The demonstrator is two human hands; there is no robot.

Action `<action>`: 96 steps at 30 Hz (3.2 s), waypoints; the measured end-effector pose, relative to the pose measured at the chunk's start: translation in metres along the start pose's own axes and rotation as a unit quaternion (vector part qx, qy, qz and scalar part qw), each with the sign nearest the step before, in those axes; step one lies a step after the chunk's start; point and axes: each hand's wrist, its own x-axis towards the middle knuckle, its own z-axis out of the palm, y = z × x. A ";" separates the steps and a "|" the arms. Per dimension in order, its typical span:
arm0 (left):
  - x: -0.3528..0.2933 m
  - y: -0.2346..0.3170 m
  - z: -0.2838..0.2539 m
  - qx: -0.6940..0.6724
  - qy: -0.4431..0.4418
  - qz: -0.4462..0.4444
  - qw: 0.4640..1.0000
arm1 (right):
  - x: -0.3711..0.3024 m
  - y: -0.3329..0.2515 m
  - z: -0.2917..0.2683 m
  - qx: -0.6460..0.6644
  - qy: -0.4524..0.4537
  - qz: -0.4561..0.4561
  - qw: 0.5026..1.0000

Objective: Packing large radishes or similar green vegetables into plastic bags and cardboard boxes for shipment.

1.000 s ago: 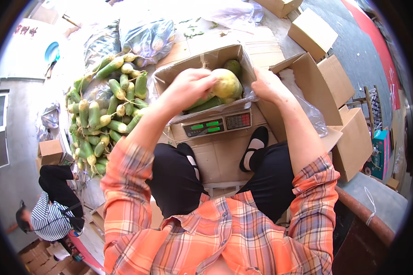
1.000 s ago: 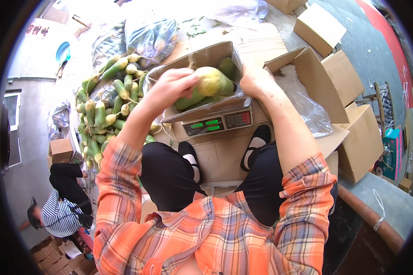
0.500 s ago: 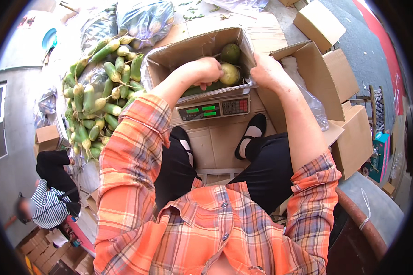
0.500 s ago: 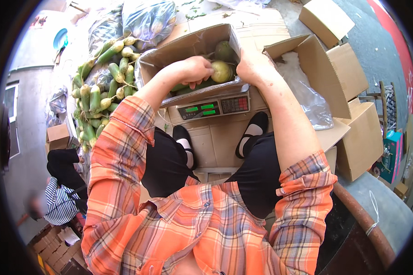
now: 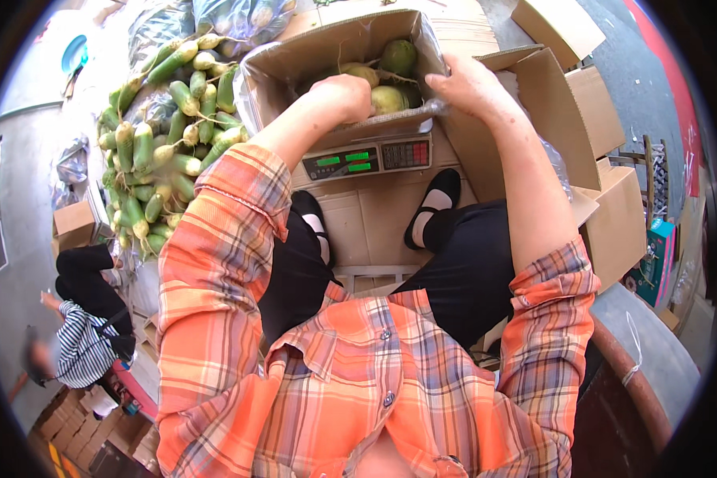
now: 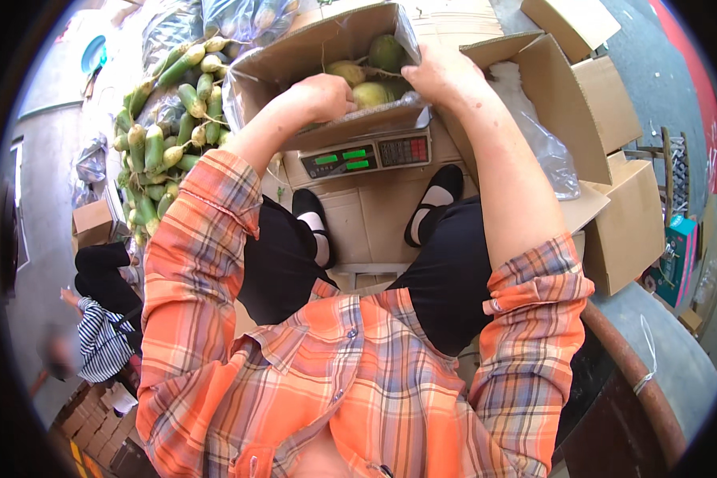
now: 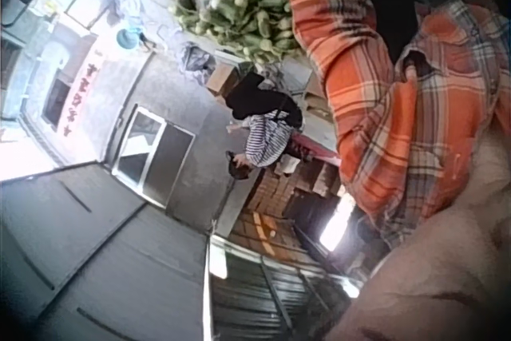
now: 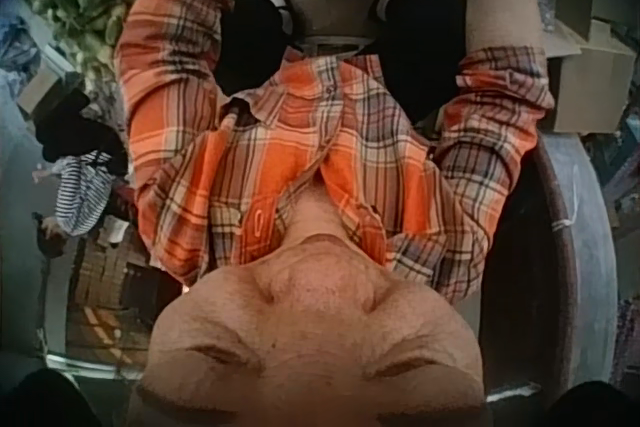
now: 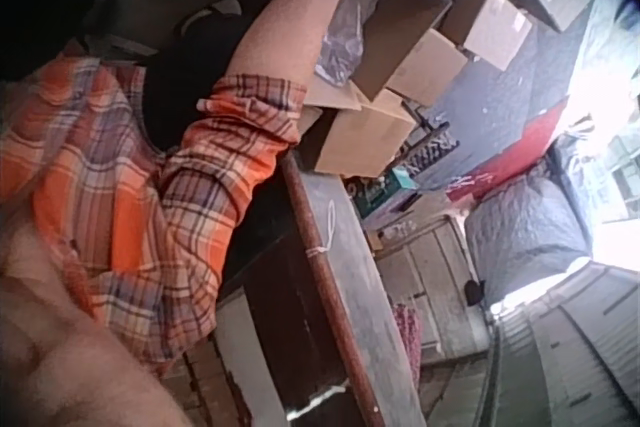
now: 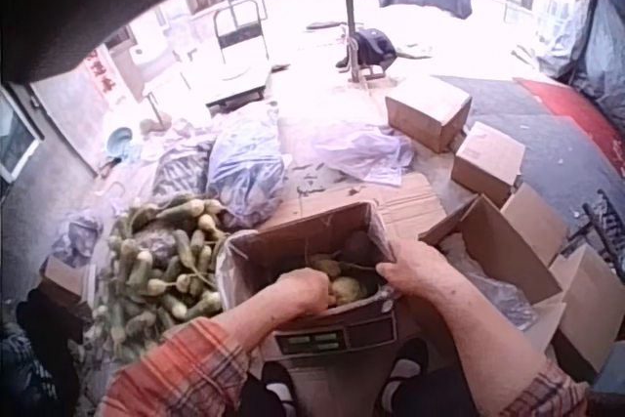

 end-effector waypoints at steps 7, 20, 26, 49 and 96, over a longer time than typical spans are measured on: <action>-0.069 -0.022 -0.027 -0.150 0.380 0.084 0.909 | 0.005 0.018 -0.008 0.045 0.044 0.009 0.998; -0.125 -0.130 -0.003 -0.541 0.422 -0.041 0.727 | -0.006 0.022 -0.015 0.088 0.015 0.049 0.995; -0.122 -0.149 0.002 -0.510 0.410 -0.082 0.752 | -0.007 0.012 -0.017 0.143 -0.005 0.076 0.987; -0.142 -0.126 -0.002 -0.696 0.240 -0.025 0.676 | 0.015 0.024 -0.023 0.539 -0.058 0.159 0.825; -0.061 -0.054 -0.012 -0.044 0.352 -0.139 0.924 | 0.007 -0.064 0.018 0.316 -0.205 0.021 0.926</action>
